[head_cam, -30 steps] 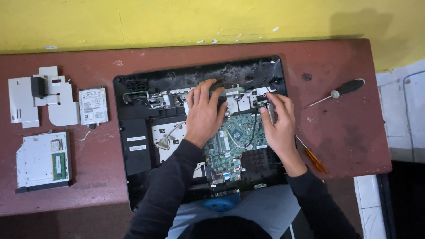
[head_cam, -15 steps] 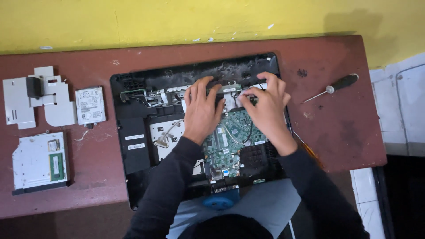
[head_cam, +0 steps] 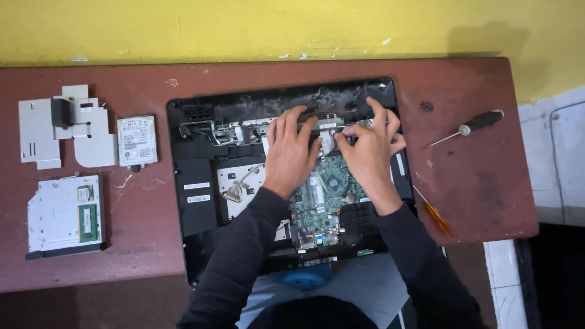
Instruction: The person uses a screwdriver to remove screws from the internal frame of a disassembled laptop. They then use their hands to disconnect cables and remove a circuit board from the laptop chassis.
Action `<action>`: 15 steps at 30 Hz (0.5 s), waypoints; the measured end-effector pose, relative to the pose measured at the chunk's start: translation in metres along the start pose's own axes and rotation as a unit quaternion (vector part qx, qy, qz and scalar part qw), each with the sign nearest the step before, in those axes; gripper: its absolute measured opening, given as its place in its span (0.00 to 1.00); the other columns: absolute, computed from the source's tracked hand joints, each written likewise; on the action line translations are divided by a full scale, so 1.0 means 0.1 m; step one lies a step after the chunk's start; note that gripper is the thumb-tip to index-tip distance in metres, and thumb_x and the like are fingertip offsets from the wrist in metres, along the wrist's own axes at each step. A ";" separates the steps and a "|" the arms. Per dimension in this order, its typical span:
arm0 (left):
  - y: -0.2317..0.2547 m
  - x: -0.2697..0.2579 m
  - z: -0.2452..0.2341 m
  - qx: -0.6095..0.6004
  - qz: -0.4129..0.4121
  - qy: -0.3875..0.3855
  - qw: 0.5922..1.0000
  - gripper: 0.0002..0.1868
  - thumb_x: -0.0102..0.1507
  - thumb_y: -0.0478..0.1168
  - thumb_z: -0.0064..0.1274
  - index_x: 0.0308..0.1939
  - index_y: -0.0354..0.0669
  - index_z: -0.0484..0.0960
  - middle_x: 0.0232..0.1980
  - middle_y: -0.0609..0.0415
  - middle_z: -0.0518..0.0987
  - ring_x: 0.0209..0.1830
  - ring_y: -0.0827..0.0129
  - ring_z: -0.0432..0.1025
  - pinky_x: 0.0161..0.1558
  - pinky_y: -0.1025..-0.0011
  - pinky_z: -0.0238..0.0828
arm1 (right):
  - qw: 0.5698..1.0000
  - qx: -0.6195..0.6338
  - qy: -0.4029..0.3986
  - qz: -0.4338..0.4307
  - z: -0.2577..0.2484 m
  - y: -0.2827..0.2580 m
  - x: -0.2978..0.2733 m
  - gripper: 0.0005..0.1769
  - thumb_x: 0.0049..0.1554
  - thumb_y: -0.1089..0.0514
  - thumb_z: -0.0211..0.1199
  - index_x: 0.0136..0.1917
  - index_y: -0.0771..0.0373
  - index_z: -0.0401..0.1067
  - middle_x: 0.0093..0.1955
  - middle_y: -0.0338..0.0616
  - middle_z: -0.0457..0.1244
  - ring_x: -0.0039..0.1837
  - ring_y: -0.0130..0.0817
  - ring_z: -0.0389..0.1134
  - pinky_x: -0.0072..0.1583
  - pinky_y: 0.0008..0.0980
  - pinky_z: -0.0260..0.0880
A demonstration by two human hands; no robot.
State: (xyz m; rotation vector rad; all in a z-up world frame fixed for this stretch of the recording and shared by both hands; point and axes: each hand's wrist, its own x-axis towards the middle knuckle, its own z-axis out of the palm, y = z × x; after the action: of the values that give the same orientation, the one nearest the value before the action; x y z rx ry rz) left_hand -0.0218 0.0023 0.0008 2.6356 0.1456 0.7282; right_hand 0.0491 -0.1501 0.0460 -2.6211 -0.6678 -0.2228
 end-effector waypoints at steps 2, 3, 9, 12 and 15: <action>0.00 0.01 -0.02 0.007 0.000 -0.001 1.000 0.19 0.66 0.45 0.60 0.59 0.43 0.79 0.68 0.48 0.65 0.73 0.55 0.56 0.70 0.54 0.45 | 1.000 0.007 -0.011 0.001 -0.06 -0.02 0.02 0.09 0.56 0.57 0.75 0.39 0.62 0.77 0.75 0.47 0.52 0.75 0.55 0.44 0.59 0.65 0.44; 0.01 0.01 -0.02 0.012 0.004 -0.001 1.000 0.19 0.66 0.45 0.60 0.59 0.43 0.79 0.68 0.48 0.65 0.73 0.56 0.57 0.70 0.55 0.46 | 1.000 0.013 -0.019 0.004 -0.08 -0.02 0.01 0.09 0.56 0.57 0.74 0.40 0.62 0.77 0.75 0.48 0.52 0.75 0.56 0.43 0.59 0.66 0.43; 0.03 0.02 -0.06 -0.001 -0.006 -0.020 1.000 0.20 0.67 0.44 0.60 0.60 0.42 0.77 0.68 0.45 0.64 0.73 0.52 0.56 0.71 0.52 0.44 | 0.995 0.090 -0.026 -0.039 -0.45 0.05 -0.05 0.11 0.59 0.54 0.72 0.51 0.59 0.74 0.78 0.50 0.48 0.76 0.57 0.43 0.59 0.65 0.43; 0.03 0.03 -0.06 -0.001 -0.007 -0.024 1.000 0.20 0.66 0.44 0.60 0.60 0.44 0.75 0.68 0.45 0.64 0.72 0.52 0.57 0.71 0.52 0.45 | 0.992 0.080 0.040 -0.084 -0.87 0.33 -0.27 0.09 0.60 0.56 0.74 0.52 0.57 0.78 0.73 0.47 0.58 0.75 0.51 0.55 0.71 0.53 0.49; 0.04 0.06 -0.09 0.000 -0.014 -0.047 0.999 0.18 0.67 0.47 0.57 0.55 0.41 0.73 0.69 0.42 0.68 0.70 0.49 0.63 0.68 0.49 0.56 | 0.991 0.128 0.037 -0.012 -1.25 0.61 -0.66 0.07 0.66 0.64 0.67 0.57 0.67 0.75 0.65 0.52 0.65 0.71 0.48 0.62 0.76 0.45 0.58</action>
State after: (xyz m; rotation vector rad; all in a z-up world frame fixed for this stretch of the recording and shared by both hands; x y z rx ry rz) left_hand -0.0210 0.0032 0.0125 2.6554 0.1551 0.5941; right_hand 0.0150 -0.2813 0.1190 -2.3498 -0.6552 -0.2250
